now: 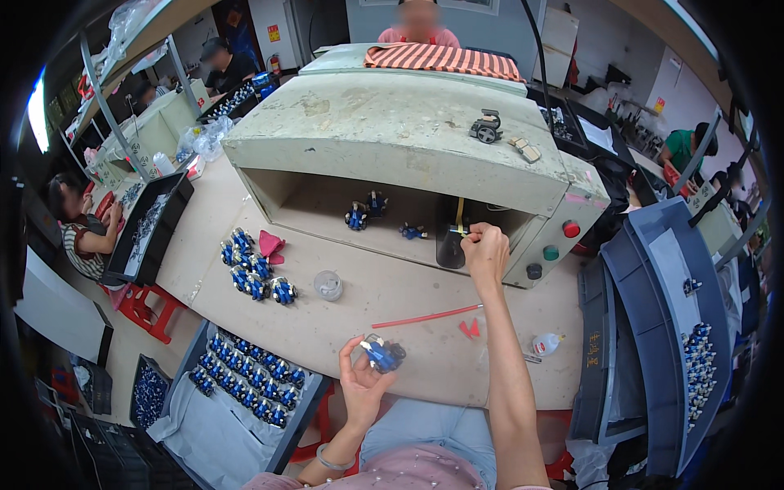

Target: Painting and detailing small robot figurines using a thin paintbrush on an assembly line.

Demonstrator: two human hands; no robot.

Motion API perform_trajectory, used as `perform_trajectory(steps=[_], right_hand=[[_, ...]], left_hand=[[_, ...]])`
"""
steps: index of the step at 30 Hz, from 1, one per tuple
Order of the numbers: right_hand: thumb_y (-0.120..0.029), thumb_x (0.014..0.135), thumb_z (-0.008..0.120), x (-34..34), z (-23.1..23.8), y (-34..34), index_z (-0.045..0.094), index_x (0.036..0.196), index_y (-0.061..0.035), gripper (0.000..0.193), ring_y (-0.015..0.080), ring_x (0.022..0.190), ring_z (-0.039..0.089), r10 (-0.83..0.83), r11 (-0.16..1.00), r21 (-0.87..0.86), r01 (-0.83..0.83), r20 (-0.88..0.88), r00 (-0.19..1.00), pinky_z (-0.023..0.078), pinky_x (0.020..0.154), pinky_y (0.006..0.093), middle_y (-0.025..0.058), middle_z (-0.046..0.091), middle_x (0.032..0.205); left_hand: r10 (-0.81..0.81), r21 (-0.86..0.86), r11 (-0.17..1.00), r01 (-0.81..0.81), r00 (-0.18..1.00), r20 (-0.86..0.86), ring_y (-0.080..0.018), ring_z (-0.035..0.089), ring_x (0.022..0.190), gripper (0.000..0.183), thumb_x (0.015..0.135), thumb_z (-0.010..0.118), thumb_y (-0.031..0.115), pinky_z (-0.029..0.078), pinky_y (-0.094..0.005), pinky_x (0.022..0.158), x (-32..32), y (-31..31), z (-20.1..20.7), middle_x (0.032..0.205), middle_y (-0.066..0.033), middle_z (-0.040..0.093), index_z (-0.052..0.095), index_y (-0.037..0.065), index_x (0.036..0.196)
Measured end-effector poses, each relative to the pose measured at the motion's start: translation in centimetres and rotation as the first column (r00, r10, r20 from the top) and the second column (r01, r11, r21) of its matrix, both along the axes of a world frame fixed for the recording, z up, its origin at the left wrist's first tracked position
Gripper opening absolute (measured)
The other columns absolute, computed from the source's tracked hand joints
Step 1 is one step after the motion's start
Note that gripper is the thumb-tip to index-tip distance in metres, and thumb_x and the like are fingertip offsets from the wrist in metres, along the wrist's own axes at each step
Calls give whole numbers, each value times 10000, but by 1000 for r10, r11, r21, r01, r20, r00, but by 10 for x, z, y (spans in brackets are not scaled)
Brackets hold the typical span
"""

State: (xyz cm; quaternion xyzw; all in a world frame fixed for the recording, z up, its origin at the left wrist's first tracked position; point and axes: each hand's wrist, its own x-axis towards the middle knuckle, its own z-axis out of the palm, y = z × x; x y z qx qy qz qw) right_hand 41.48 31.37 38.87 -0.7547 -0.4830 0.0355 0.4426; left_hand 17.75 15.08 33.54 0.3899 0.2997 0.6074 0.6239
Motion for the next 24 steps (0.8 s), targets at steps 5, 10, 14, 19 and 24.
perform_trajectory(steps=[5,10,14,19,24], right_hand=[[2,672,633,9,-7,-7,697,843,22,184,309,675,662,21,999,37,-23,56,998,505,640,368,171,665,704],[9,686,627,0,-13,-31,675,954,4,273,264,624,647,26,998,50,-25,-9,1000,495,593,359,133,660,698],[-44,766,652,-22,-2,-58,633,1046,18,288,125,553,589,148,989,50,-141,-463,874,452,467,277,39,612,655],[-100,849,648,-34,12,-118,637,981,37,191,55,507,488,254,944,60,-326,-762,596,346,400,197,5,574,667],[-111,877,637,-33,19,-149,629,937,6,131,39,510,460,248,914,72,-399,-879,408,298,401,184,-7,556,669]], left_hand=[[-1,2,1000,1,1000,-9,-240,546,1134,739,745,582,-202,457,-358,969,-2,-1,0,1199,-205,529,266,88,1347],[-20,-8,1000,20,1000,16,-241,543,1142,741,742,580,-205,460,-360,968,2,-2,4,1205,-206,526,266,88,1346],[-7,4,1000,7,1000,-10,-246,542,1145,748,738,587,-202,457,-364,975,3,0,7,1212,-204,523,265,89,1347],[25,5,1000,-25,999,25,-219,537,1106,762,735,618,-193,451,-339,967,5,14,12,1194,-165,494,265,75,1356],[-1,58,998,1,1000,-4,-208,532,1114,759,741,631,-176,449,-335,969,24,28,33,1196,-159,493,272,82,1357]])
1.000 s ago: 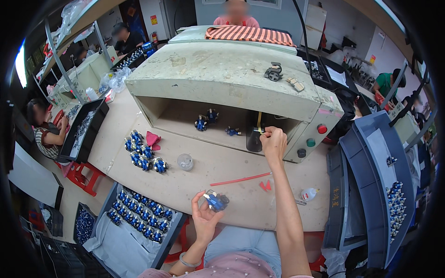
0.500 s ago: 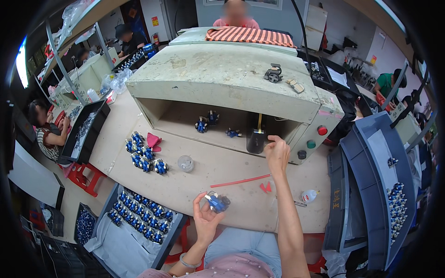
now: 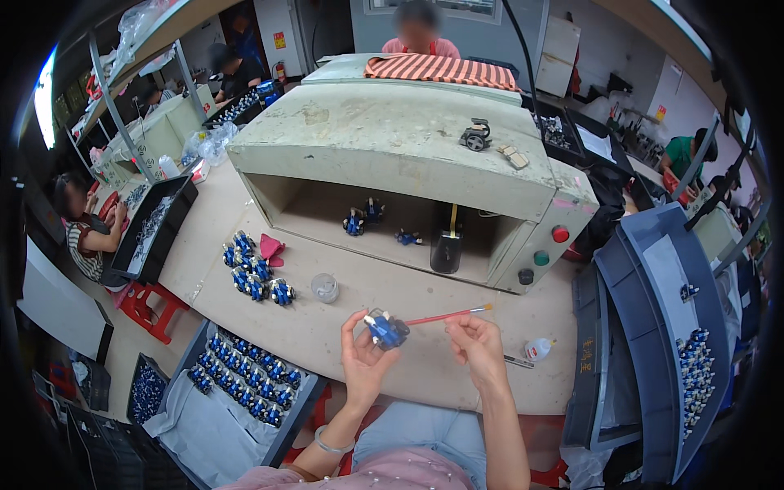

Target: Painting and detailing small robot figurines using a thin paintbrush on an assembly line.

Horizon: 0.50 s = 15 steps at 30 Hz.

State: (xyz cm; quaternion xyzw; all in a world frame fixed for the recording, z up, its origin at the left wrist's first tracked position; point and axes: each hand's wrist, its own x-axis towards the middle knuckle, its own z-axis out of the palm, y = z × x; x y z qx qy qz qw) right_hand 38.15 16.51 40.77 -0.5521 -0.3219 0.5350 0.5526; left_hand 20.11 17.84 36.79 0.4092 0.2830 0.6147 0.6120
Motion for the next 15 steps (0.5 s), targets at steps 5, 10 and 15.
perform_trajectory(steps=[5,10,15], right_hand=[[-112,895,609,5,-2,-16,606,893,-30,82,38,526,449,-43,998,42,45,-40,998,296,436,190,-15,547,694],[-131,881,638,4,-7,-29,634,926,-35,106,49,562,446,-45,998,45,49,-76,996,322,512,196,-25,560,736],[-127,863,665,-2,-6,-36,658,980,-21,158,51,585,446,-49,992,108,67,-166,985,329,527,195,-22,572,747]], left_hand=[[-14,38,999,16,999,-49,-207,546,1108,779,735,642,-168,465,-326,947,25,5,7,1200,-151,509,263,78,1371],[-43,79,996,49,996,-78,-193,563,1055,760,730,639,-168,480,-312,914,39,-5,3,1151,-148,534,281,79,1354],[-44,87,995,53,994,-104,-191,558,1059,760,727,655,-163,482,-311,910,44,-15,6,1155,-145,528,294,87,1348]])
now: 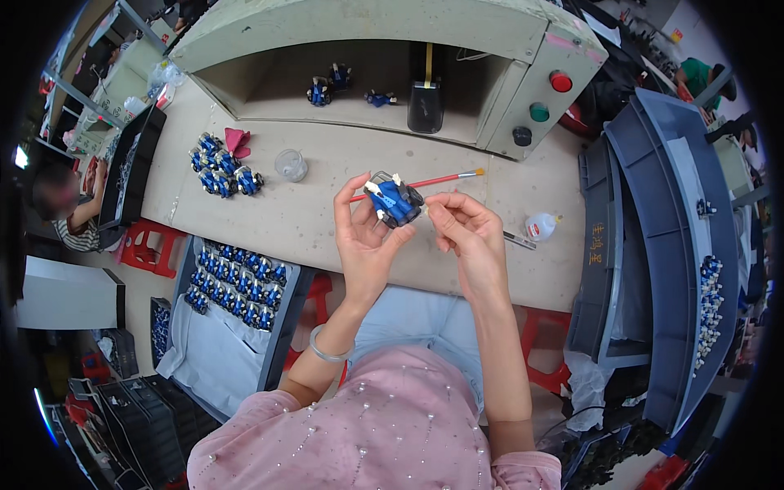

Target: Painting and detailing small robot figurines using a thin paintbrush on an assembly line.

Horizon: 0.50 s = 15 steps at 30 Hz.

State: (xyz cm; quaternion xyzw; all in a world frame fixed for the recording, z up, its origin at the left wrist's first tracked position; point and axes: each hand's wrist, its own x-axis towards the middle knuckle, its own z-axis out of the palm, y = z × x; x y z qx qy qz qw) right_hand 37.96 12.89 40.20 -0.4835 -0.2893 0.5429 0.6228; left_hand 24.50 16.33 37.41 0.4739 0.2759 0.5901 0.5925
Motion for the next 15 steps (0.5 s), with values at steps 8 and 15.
perform_trajectory(steps=[8,15], right_hand=[[-78,820,703,-7,-5,-1,552,1118,27,350,45,588,444,-52,999,9,54,-115,992,355,547,187,25,629,788],[22,762,728,-19,-14,2,523,1109,38,403,28,644,477,-202,978,56,200,44,978,346,586,171,46,661,792]], left_hand=[[240,274,947,-166,934,-263,-192,556,1073,724,692,737,-116,486,-308,907,6,-4,-13,1183,-122,524,382,61,1297],[582,664,715,-218,711,-393,-295,586,1021,620,664,762,-78,495,-391,856,5,-1,-20,1177,-134,576,507,65,1210]])
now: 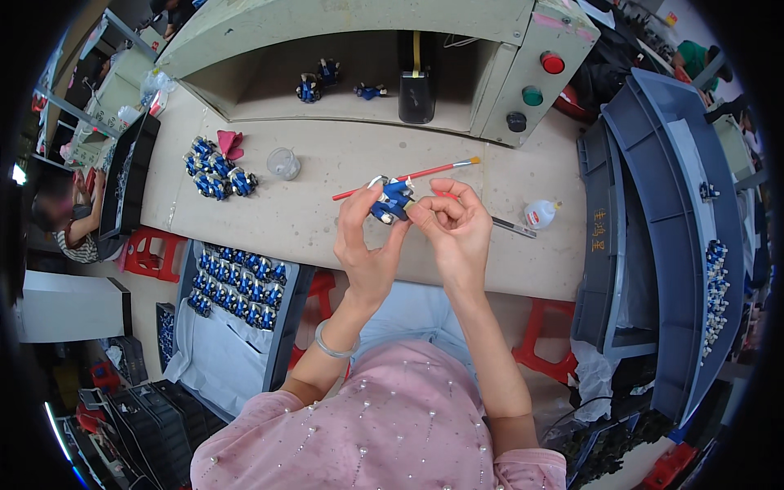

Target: Painting and detailing small robot figurines using a thin paintbrush on an assembly line.

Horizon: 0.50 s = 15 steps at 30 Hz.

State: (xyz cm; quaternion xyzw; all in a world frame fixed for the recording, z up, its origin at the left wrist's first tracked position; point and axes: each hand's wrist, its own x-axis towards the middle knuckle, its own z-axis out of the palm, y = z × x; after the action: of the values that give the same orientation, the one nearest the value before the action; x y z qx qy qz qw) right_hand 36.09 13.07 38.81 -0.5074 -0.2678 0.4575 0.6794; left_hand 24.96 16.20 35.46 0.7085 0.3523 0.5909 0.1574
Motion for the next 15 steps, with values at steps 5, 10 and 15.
perform_trajectory(steps=[5,10,15], right_hand=[[-7,732,767,-3,-7,6,556,1046,17,379,10,648,437,-76,997,28,72,242,967,325,579,171,-3,655,735],[-22,730,774,-3,-7,6,560,1049,3,385,17,660,425,-111,992,-16,129,416,903,334,583,178,-16,608,765],[-42,741,771,7,-6,6,558,1070,-9,392,40,782,481,15,1000,-2,-15,203,979,409,645,195,10,551,907]], left_hand=[[14,45,999,-10,997,-78,-329,585,993,624,657,760,-70,484,-404,822,1,1,1,1144,-150,591,515,89,1209],[13,53,999,-8,994,-104,-323,589,963,614,662,756,-69,485,-383,789,2,2,-1,1146,-153,590,517,94,1204],[-59,37,998,57,996,68,-313,584,961,611,674,737,-63,484,-381,771,3,2,-4,1164,-152,581,514,81,1225]])
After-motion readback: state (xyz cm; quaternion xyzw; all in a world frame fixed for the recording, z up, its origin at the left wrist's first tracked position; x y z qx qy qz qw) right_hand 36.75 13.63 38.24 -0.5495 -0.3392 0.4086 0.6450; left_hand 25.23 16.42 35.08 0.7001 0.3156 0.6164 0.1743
